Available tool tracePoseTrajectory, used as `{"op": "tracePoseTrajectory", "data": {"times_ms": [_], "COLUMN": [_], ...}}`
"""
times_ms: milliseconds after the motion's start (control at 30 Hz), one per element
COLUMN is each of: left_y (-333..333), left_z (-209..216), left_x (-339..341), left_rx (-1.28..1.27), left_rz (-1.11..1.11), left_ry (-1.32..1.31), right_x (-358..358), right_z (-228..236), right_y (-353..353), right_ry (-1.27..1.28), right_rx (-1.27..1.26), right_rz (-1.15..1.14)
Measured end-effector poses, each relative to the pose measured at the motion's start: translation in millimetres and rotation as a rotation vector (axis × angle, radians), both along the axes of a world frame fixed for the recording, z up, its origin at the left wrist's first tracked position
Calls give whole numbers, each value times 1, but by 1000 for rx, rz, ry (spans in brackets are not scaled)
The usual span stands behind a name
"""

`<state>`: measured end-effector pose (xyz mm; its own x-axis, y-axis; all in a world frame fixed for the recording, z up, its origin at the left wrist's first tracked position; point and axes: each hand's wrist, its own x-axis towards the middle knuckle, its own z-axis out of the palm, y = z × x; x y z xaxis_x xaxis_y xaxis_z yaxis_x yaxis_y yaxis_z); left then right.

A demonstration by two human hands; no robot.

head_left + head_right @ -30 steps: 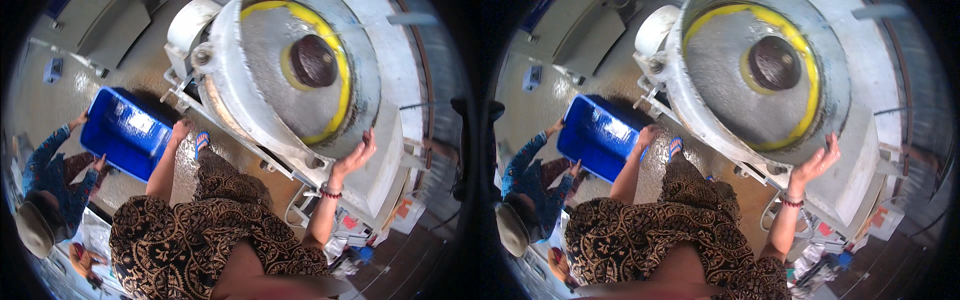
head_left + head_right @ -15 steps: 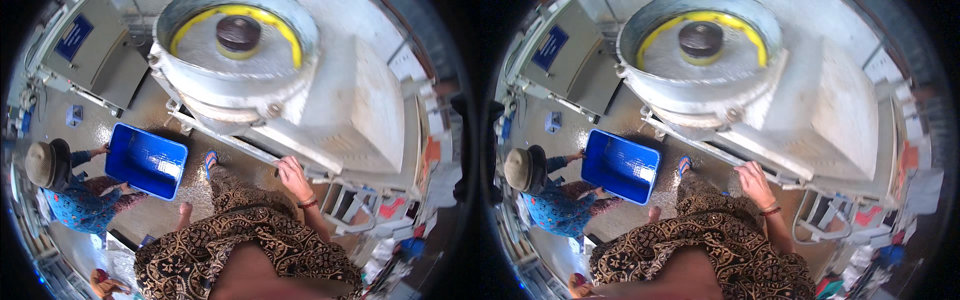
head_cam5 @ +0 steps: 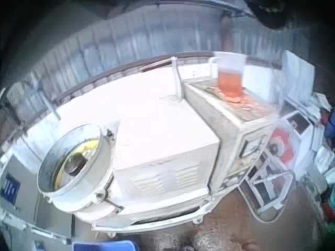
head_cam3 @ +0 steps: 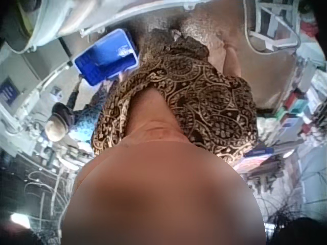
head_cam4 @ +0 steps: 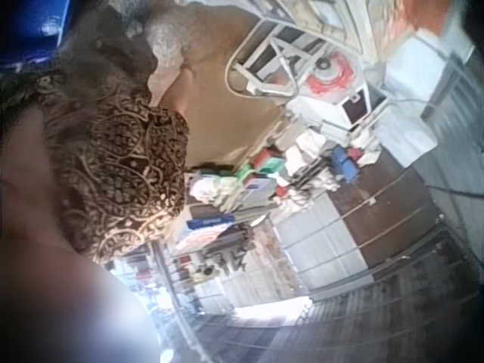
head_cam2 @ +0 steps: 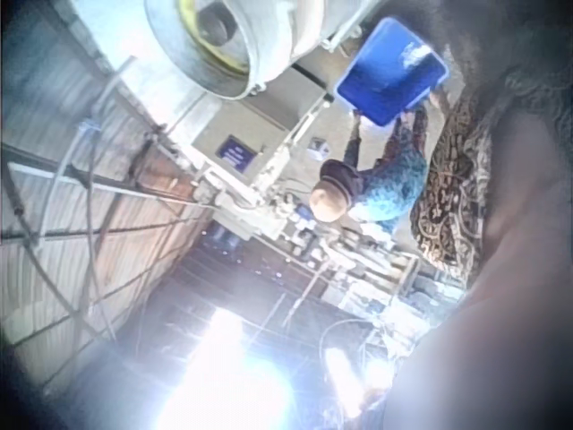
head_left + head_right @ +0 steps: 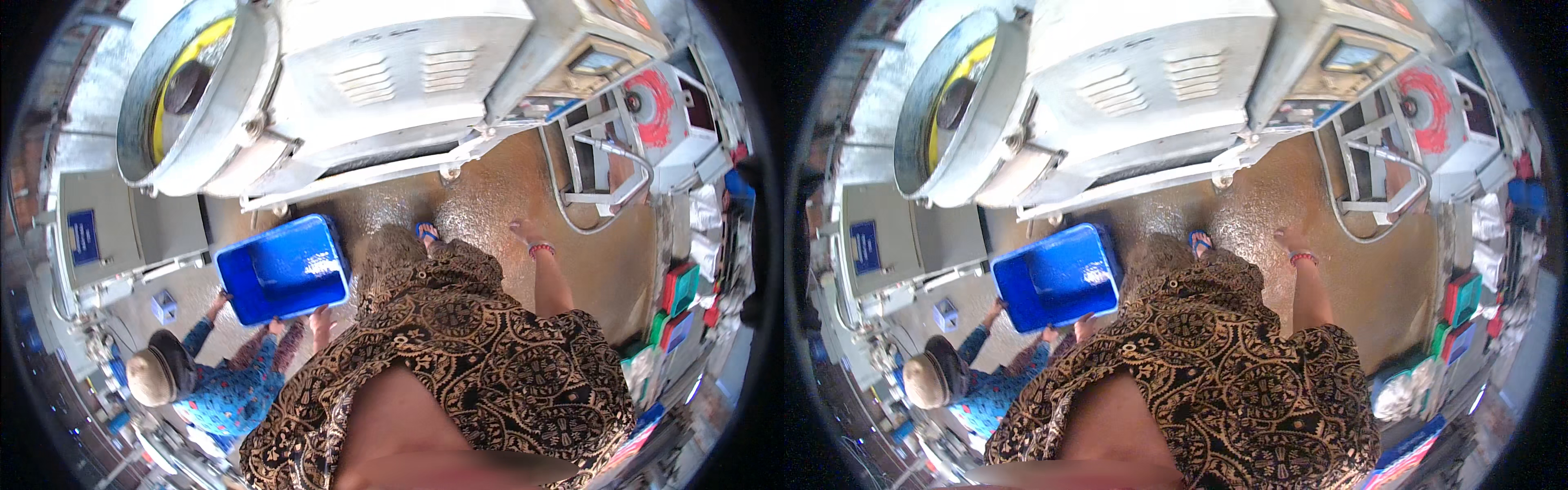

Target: The person sits at a table and sorts small white seeds by hand, picking items from a large pile and placing them into a green basket. Later, the person stands and operates a processing machine, adding seeds to the hopper and collecting the processed output in a blue bin.

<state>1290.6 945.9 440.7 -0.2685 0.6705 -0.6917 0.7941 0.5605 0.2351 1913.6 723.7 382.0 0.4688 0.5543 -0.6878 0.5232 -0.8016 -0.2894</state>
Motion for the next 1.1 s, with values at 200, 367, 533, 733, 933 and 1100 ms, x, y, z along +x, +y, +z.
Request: {"op": "tracePoseTrajectory", "data": {"times_ms": [200,367,533,733,933,1100], "left_y": [85,95,27,-82,-119,-171], "left_z": [25,2,-84,-76,-29,-60], "left_x": [1,16,-37,-78,-7,2], "left_rx": [-14,48,54,-170,-232,-307], "left_rz": [206,-268,-407,-290,416,366], "left_ry": [-338,-177,-159,-258,-410,-575], "right_x": [-29,-60,-63,-48,-2,31], "right_z": [-20,-24,-7,66,25,-13], "right_y": [-62,-107,-99,-40,-79,-92], "right_ry": [14,99,57,159,215,250], "right_rx": [35,-92,-268,-594,-367,-376], "right_rz": [-477,-591,-492,-227,-89,9]}}
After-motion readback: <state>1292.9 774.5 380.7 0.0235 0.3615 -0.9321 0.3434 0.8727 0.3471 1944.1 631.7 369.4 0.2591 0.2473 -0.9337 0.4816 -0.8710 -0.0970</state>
